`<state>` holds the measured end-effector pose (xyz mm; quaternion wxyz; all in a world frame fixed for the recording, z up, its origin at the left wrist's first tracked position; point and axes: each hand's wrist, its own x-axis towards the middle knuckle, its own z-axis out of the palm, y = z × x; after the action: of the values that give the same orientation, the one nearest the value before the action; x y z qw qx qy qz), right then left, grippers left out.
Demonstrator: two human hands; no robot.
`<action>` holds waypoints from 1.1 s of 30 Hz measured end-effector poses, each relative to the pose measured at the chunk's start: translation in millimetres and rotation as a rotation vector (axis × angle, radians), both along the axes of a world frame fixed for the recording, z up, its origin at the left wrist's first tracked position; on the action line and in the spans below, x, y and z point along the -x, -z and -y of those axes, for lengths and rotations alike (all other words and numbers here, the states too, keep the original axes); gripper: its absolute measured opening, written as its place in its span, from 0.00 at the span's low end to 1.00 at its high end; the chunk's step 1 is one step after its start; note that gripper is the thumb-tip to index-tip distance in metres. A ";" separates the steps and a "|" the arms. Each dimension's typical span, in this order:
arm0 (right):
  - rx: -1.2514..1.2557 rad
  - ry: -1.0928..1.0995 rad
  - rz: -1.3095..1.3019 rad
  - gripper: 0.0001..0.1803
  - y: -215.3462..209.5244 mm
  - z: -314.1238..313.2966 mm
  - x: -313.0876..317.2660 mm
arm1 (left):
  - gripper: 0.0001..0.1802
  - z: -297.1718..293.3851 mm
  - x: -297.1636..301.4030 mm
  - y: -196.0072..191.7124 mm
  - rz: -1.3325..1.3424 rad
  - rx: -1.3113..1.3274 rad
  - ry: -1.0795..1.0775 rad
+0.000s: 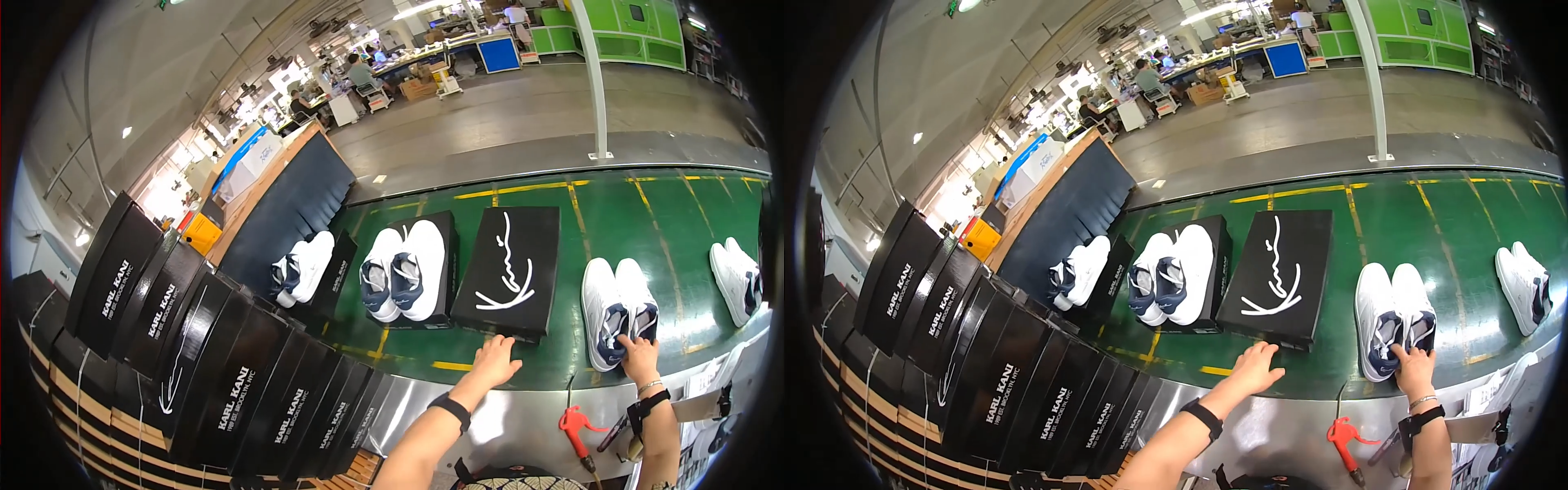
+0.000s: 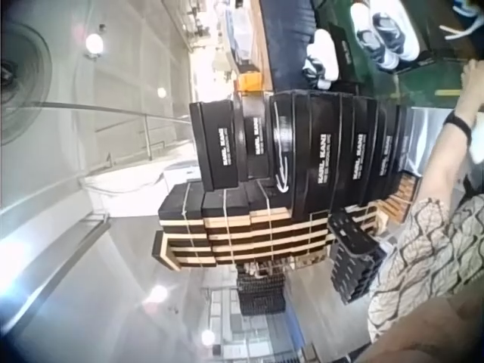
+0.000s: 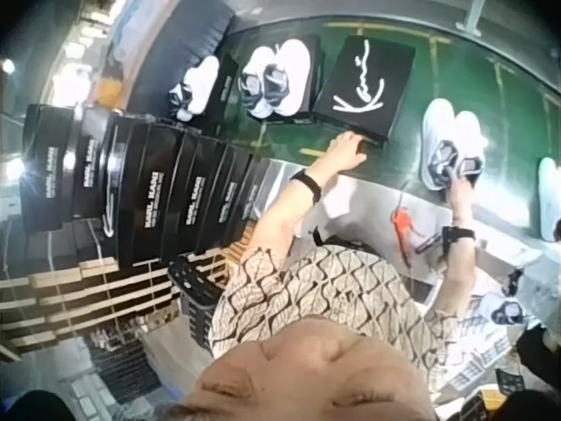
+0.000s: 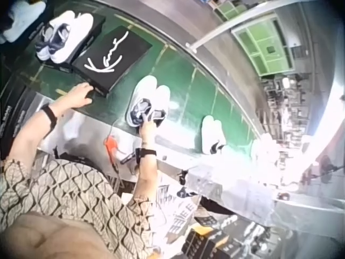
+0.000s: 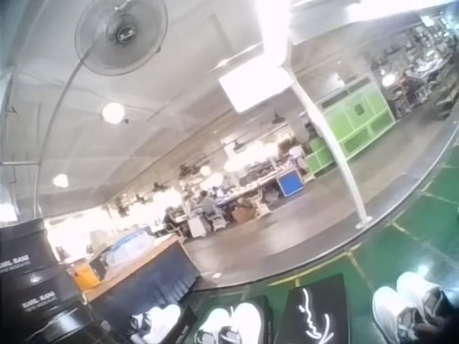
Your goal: The recorder is applying labels to shoeboxes, checking the shoes within, and stacking the boxes in a shoe manufacturing facility.
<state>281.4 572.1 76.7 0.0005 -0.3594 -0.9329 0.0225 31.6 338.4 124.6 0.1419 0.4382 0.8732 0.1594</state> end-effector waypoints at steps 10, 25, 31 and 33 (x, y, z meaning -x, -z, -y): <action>0.251 -0.013 -0.095 0.13 -11.7 9.2 45.0 | 0.20 63.9 -1.1 -0.1 0.266 -0.203 0.230; 0.087 -0.190 -0.638 0.16 -140.6 92.5 213.7 | 0.14 241.9 -18.0 -135.9 -0.141 -0.546 -0.280; -0.133 -0.393 -0.156 0.15 -81.5 125.2 267.2 | 0.13 297.7 -45.5 -179.8 -0.736 -0.503 -0.320; -0.138 -0.365 -0.171 0.16 -87.7 137.8 273.3 | 0.17 326.6 -63.6 -198.9 -0.958 -0.384 -0.357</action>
<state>8.1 434.3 164.3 0.1000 -0.1805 -0.9784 -0.0116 95.2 11.7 323.5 -0.3834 0.3249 0.8562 0.1201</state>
